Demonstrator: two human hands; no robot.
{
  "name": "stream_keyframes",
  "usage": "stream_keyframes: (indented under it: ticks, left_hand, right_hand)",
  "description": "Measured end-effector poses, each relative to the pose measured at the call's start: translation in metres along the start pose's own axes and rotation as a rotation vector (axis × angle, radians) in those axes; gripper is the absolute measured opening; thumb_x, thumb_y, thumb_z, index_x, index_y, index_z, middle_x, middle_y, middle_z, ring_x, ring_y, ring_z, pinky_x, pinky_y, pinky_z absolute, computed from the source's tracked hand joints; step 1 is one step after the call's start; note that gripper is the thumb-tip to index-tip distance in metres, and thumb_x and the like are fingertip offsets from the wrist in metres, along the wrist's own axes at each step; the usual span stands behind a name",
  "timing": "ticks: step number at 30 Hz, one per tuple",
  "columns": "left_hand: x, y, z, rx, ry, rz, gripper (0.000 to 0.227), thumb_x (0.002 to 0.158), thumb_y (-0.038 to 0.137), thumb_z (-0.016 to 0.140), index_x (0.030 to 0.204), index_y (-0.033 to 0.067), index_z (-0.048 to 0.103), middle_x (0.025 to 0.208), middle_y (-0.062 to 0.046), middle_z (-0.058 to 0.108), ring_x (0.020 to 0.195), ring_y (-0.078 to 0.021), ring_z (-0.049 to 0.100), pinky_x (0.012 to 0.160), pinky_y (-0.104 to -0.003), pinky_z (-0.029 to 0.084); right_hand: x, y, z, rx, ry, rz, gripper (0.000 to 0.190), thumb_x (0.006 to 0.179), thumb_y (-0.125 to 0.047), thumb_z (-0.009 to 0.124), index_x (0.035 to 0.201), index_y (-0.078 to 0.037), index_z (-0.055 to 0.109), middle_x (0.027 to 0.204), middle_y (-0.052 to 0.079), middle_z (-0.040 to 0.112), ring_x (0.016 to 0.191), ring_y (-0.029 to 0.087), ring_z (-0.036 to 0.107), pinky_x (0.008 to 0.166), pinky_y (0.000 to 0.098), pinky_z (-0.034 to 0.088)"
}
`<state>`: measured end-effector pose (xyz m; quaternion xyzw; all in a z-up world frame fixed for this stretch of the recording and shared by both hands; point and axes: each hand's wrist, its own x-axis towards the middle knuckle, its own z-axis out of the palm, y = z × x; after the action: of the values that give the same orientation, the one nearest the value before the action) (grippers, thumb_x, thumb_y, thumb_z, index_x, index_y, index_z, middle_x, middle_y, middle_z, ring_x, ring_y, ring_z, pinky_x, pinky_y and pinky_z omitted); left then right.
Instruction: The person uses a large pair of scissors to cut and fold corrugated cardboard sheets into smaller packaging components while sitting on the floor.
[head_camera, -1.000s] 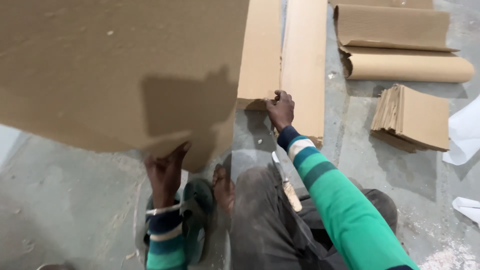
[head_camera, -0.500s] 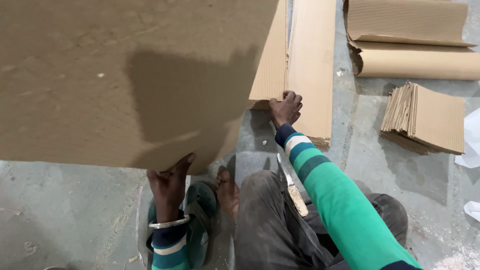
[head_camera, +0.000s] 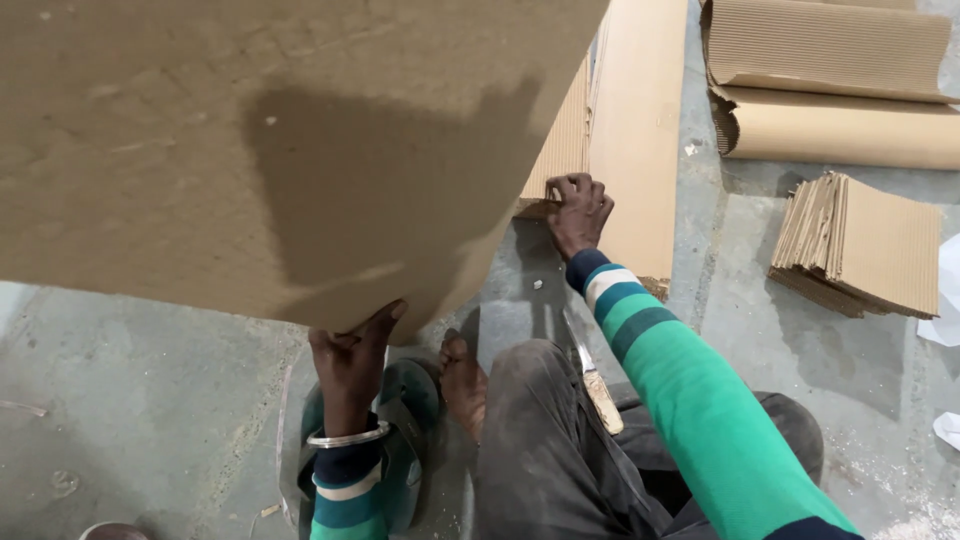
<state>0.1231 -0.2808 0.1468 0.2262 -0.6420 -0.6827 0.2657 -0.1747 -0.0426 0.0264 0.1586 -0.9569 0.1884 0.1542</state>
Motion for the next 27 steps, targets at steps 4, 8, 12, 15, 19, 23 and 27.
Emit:
stream_keyframes:
  ticks: [4,8,12,15,19,23,27]
  left_hand:
    - [0.0,-0.002,0.0,-0.152,-0.014,-0.008,0.028,0.082,0.005,0.082,0.107,-0.0008,0.072,0.101,-0.006,0.078,0.092,-0.0114,0.074,0.084,-0.025,0.06]
    - [0.0,0.002,0.0,0.043,-0.01,0.05,0.023,0.085,0.003,0.084,0.104,-0.005,0.075,0.099,-0.01,0.077,0.089,-0.0144,0.072,0.079,-0.027,0.058]
    - [0.001,0.002,-0.001,-0.045,-0.017,0.02,0.025,0.083,0.008,0.084,0.104,-0.001,0.074,0.1,-0.006,0.078,0.091,-0.0127,0.073,0.081,-0.026,0.058]
    - [0.004,0.008,-0.001,0.256,0.044,0.051,0.023,0.081,0.01,0.09,0.096,-0.0038,0.078,0.09,-0.011,0.077,0.08,-0.0164,0.068,0.073,-0.03,0.056]
    - [0.0,0.006,-0.001,0.191,0.012,0.076,0.023,0.082,0.012,0.087,0.098,-0.0022,0.079,0.094,-0.008,0.079,0.085,-0.0131,0.07,0.078,-0.028,0.057]
    - [0.005,0.015,0.001,0.14,0.038,0.116,0.027,0.082,0.011,0.087,0.102,-0.0036,0.075,0.095,-0.007,0.076,0.085,-0.0122,0.065,0.077,-0.028,0.055]
    - [0.002,0.019,0.001,0.152,0.056,0.102,0.03,0.082,0.011,0.087,0.104,-0.0043,0.074,0.098,-0.008,0.075,0.089,-0.0143,0.065,0.081,-0.029,0.054]
  right_hand:
    - [0.013,0.011,-0.015,-0.005,-0.028,-0.074,0.027,0.079,-0.012,0.077,0.102,-0.025,0.075,0.113,-0.001,0.065,0.114,0.025,0.057,0.101,0.0438,0.038]
    - [0.015,0.014,-0.027,-0.011,0.0,-0.223,0.005,0.087,-0.018,0.078,0.091,-0.021,0.076,0.099,0.001,0.069,0.101,0.026,0.061,0.097,0.0437,0.038]
    - [0.007,0.013,-0.045,0.047,0.117,-0.298,0.003,0.088,-0.016,0.077,0.09,-0.017,0.075,0.103,0.002,0.072,0.111,0.029,0.064,0.105,0.0467,0.039]
    - [-0.013,0.023,-0.051,0.161,0.171,-0.299,0.006,0.09,-0.012,0.075,0.094,-0.012,0.07,0.117,0.006,0.071,0.127,0.036,0.06,0.109,0.0476,0.044]
    - [-0.068,0.047,-0.063,0.273,0.185,-0.233,0.013,0.089,-0.006,0.074,0.099,-0.006,0.065,0.135,0.015,0.065,0.136,0.042,0.054,0.109,0.0476,0.048]
    - [-0.122,0.069,-0.075,0.39,0.22,-0.11,0.015,0.084,-0.003,0.072,0.096,-0.005,0.064,0.141,0.02,0.056,0.133,0.042,0.054,0.109,0.0459,0.048]
    - [-0.16,0.079,-0.089,0.511,0.177,0.004,0.02,0.076,0.001,0.066,0.095,-0.006,0.067,0.141,0.02,0.049,0.125,0.04,0.054,0.106,0.043,0.047]
